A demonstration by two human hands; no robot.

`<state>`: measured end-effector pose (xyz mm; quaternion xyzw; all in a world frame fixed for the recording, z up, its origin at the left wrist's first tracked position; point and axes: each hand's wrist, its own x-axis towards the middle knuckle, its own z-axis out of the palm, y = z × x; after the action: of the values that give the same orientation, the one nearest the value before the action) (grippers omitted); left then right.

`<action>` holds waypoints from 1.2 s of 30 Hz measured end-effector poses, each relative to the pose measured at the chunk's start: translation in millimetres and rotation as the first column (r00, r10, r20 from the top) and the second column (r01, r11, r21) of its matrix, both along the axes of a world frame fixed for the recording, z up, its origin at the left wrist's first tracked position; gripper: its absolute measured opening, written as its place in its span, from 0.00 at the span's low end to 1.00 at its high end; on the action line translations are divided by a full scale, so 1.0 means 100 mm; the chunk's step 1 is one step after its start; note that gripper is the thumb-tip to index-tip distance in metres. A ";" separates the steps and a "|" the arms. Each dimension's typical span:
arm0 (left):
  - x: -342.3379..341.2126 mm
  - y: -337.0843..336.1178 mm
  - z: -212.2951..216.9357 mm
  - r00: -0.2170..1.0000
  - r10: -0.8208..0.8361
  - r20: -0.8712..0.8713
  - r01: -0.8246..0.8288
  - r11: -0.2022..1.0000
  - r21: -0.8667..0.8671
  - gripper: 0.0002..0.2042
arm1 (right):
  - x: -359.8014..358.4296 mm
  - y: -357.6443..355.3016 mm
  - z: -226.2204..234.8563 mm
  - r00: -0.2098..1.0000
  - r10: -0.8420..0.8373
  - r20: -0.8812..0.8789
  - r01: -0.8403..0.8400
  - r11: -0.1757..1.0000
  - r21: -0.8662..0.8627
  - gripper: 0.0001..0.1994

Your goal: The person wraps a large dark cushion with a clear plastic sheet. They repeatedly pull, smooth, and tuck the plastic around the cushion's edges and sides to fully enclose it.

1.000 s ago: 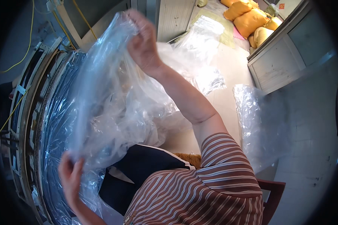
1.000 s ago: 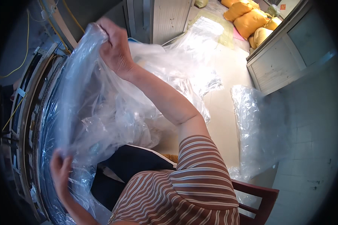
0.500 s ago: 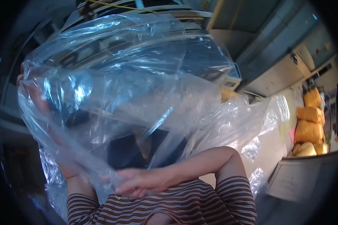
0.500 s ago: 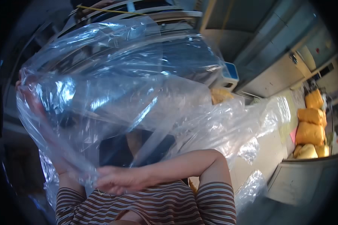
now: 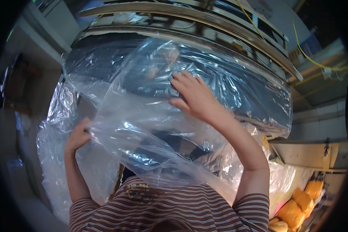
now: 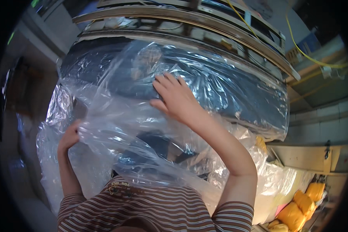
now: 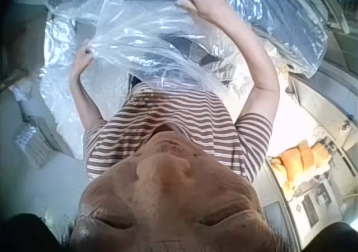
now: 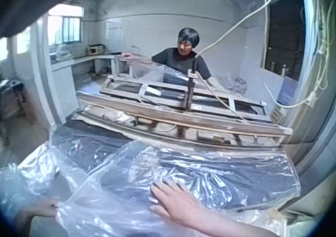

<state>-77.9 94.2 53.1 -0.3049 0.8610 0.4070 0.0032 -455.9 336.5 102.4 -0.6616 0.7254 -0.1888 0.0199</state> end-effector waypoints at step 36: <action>-2.03 -0.23 0.74 0.451 0.186 -0.873 -0.268 0.961 0.066 0.03 | 0.01 -0.57 0.09 0.801 -0.048 0.597 -0.026 0.993 0.114 0.27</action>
<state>-280.7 70.8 127.5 -0.1681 0.7101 0.4662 -0.5002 -455.4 279.8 111.8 -0.5616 0.6958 -0.3451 0.2851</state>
